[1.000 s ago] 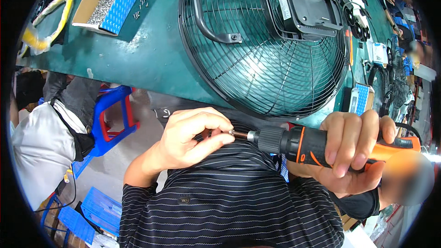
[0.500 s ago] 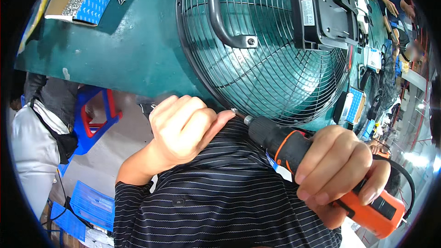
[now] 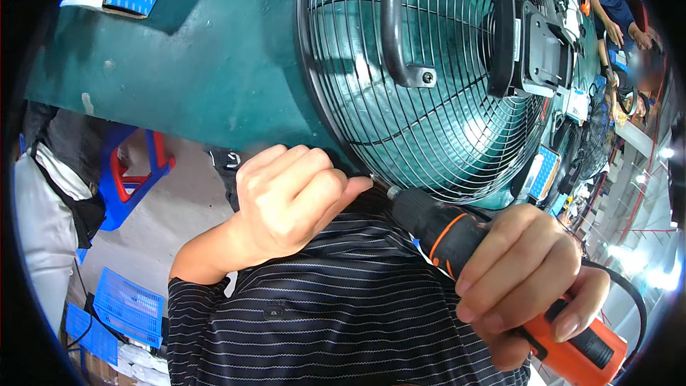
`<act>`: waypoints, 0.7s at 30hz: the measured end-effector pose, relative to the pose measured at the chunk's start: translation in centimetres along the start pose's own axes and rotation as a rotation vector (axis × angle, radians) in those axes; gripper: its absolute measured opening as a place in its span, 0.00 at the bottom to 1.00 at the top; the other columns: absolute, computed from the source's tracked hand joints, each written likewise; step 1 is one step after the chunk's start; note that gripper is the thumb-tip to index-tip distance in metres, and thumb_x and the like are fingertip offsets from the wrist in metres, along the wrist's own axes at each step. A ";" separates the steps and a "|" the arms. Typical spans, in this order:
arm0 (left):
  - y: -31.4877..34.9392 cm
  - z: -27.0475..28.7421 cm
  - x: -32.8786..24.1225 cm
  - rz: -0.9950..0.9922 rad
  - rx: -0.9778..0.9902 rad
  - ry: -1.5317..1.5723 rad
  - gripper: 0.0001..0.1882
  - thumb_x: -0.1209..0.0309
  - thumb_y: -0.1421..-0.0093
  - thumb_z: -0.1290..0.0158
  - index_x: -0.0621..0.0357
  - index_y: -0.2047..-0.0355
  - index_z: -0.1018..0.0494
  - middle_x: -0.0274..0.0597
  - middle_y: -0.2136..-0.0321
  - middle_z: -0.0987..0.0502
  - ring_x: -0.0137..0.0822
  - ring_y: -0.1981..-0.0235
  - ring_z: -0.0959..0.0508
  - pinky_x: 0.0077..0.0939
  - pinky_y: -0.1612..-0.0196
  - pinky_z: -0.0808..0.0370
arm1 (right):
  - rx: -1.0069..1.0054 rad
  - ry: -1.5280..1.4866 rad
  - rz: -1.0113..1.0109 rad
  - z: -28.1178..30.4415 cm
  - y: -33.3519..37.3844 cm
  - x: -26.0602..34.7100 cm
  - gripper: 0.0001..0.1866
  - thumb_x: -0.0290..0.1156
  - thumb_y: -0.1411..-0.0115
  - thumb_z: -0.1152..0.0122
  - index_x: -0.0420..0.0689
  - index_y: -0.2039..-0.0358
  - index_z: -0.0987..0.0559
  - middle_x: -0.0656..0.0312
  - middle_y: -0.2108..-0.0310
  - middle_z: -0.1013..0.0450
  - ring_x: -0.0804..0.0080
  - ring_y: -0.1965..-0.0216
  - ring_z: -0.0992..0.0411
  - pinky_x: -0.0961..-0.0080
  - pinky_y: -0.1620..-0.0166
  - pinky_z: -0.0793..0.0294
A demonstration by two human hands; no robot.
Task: The recorder is assembling the front and back guards of an electric fan by fastening them with screws using an electric screwdriver.
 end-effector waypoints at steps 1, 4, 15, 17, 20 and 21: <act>0.0 0.0 0.0 0.001 0.005 0.003 0.20 0.72 0.61 0.27 0.54 0.80 0.32 0.33 0.84 0.32 0.33 0.86 0.32 0.27 0.83 0.43 | 0.000 -0.002 -0.009 -0.1 0.0 -0.1 0.24 0.29 0.45 0.29 0.43 0.52 0.31 0.61 0.75 0.25 0.73 0.80 0.22 0.81 0.75 0.20; 0.0 0.0 0.2 0.005 0.000 0.009 0.21 0.71 0.62 0.27 0.54 0.80 0.33 0.33 0.84 0.32 0.33 0.86 0.33 0.27 0.83 0.43 | -0.006 0.005 -0.026 0.1 -0.2 -0.2 0.23 0.27 0.46 0.30 0.43 0.52 0.31 0.62 0.75 0.25 0.73 0.80 0.22 0.81 0.75 0.20; -0.4 0.4 0.2 -0.001 -0.021 0.011 0.21 0.70 0.64 0.27 0.54 0.80 0.33 0.34 0.84 0.34 0.35 0.87 0.34 0.29 0.84 0.42 | 0.207 -0.132 -0.155 -0.6 -1.7 -1.3 0.21 0.20 0.50 0.29 0.42 0.57 0.28 0.58 0.76 0.23 0.67 0.78 0.22 0.74 0.74 0.18; -1.0 0.8 0.1 -0.013 0.036 0.001 0.20 0.70 0.63 0.27 0.57 0.77 0.30 0.36 0.81 0.31 0.37 0.84 0.31 0.29 0.83 0.37 | 0.217 -0.199 -0.100 -0.9 -1.8 -1.3 0.20 0.18 0.52 0.29 0.42 0.60 0.27 0.57 0.77 0.23 0.67 0.79 0.22 0.75 0.74 0.19; -2.8 3.6 0.1 -0.069 0.032 -0.159 0.26 0.71 0.66 0.28 0.59 0.64 0.25 0.46 0.66 0.23 0.45 0.70 0.22 0.35 0.70 0.24 | 0.339 -0.234 -0.055 -1.4 -2.0 -1.1 0.17 0.16 0.54 0.29 0.42 0.64 0.25 0.57 0.78 0.24 0.67 0.79 0.23 0.75 0.75 0.21; -4.0 4.4 0.0 -0.180 -0.009 -0.211 0.33 0.71 0.68 0.29 0.57 0.56 0.26 0.49 0.55 0.26 0.51 0.59 0.24 0.41 0.59 0.25 | 0.297 -0.238 -0.098 -1.4 -1.9 -1.1 0.15 0.15 0.55 0.28 0.42 0.68 0.23 0.58 0.79 0.24 0.68 0.80 0.24 0.75 0.75 0.22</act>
Point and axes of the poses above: each hand's wrist, its own y-axis away from the middle knuckle, its own z-axis out of the back of the hand, x = y × z, the point moved 6 cm from there along -y, towards the middle knuckle
